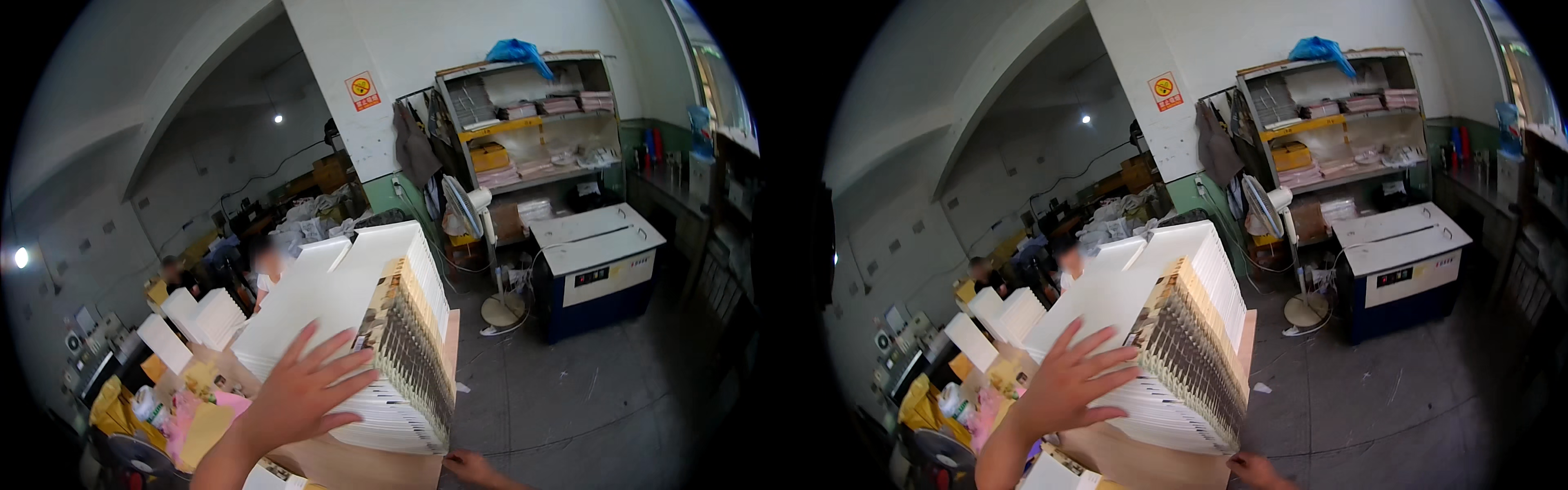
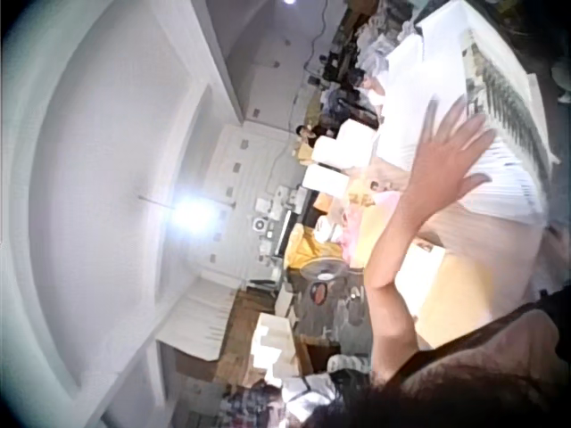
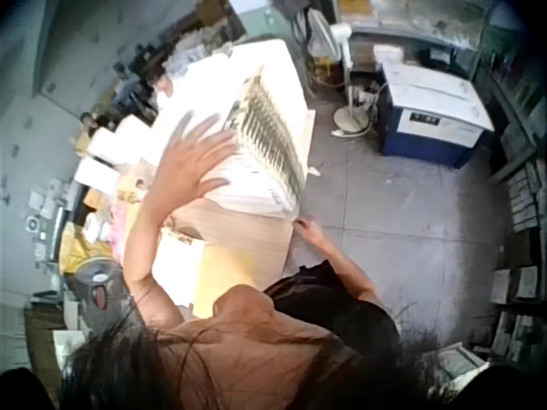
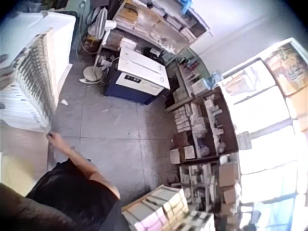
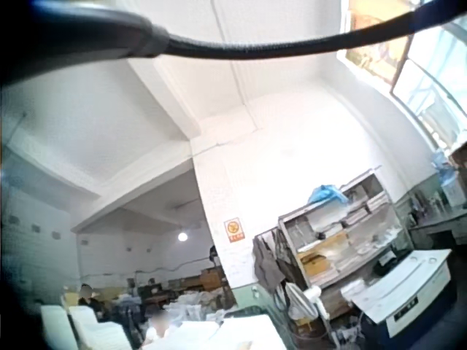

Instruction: The person applies a substance to the edges of white rectangular blocks using a brush. They then pick up yellow sheets of paper and insert them into the blocks, stacking the finished units on a table.

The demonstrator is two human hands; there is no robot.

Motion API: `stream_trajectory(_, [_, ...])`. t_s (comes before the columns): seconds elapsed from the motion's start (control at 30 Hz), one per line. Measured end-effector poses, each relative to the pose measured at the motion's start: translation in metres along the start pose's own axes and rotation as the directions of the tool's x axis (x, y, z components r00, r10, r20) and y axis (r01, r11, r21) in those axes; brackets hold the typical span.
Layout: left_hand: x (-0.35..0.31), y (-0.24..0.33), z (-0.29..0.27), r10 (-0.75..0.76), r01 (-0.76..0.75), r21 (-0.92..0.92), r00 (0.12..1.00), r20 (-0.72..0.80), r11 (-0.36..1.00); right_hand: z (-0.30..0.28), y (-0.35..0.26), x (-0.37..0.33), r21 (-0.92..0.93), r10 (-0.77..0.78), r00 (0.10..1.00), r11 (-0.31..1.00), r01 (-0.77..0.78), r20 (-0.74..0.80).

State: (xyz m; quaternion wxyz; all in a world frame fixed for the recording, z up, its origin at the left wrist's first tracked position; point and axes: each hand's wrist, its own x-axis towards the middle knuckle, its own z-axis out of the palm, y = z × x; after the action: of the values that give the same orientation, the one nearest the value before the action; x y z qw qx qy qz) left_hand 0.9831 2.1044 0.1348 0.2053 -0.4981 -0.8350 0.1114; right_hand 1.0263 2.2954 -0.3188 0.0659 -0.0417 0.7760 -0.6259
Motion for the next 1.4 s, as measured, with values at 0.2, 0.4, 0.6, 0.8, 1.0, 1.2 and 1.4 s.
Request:
stream_trajectory(0.2, [0.064, -0.003, 0.044, 0.191, -0.393, 0.307, 0.830, 0.523, 0.867, -0.048, -0.028, -0.007, 0.031, 0.046, 0.999, 0.998, -0.045, -0.015])
stream_trajectory(0.4, [0.051, -0.017, 0.059, 0.193, -0.325, 0.288, 0.894, 0.405, 0.901, -0.089, -0.027, 0.026, 0.020, 0.023, 0.999, 1.000, -0.022, -0.038])
stream_trajectory(0.6, [0.058, -0.035, 0.035, 0.167, -0.251, 0.177, 0.907, 0.387, 0.952, -0.136, -0.170, 0.117, 0.569, -0.353, 0.936, 0.769, 0.292, -0.003])
stream_trajectory(0.8, [0.070, -0.051, 0.014, 0.151, -0.219, 0.121, 0.897, 0.416, 0.968, -0.155, -0.302, 0.217, 0.815, -0.172, 0.961, 0.573, -0.082, 0.217])
stream_trajectory(1.0, [0.040, -0.018, 0.036, -0.067, -0.026, 0.313, 0.957, 0.281, 0.949, -0.134, -0.341, 0.258, 0.733, -0.096, 0.944, 0.657, -0.177, 0.314])
stream_trajectory(1.2, [0.002, 0.052, 0.128, -0.405, 0.587, 0.272, 0.761, -0.507, 0.762, -0.156, -0.345, 0.269, 0.530, -0.039, 0.951, 0.837, -0.136, 0.306])
stream_trajectory(1.4, [-0.018, 0.099, 0.177, -0.721, 0.793, -0.484, -0.084, -0.688, 0.370, -0.137, -0.359, 0.255, 0.406, -0.104, 0.936, 0.913, -0.045, 0.338])
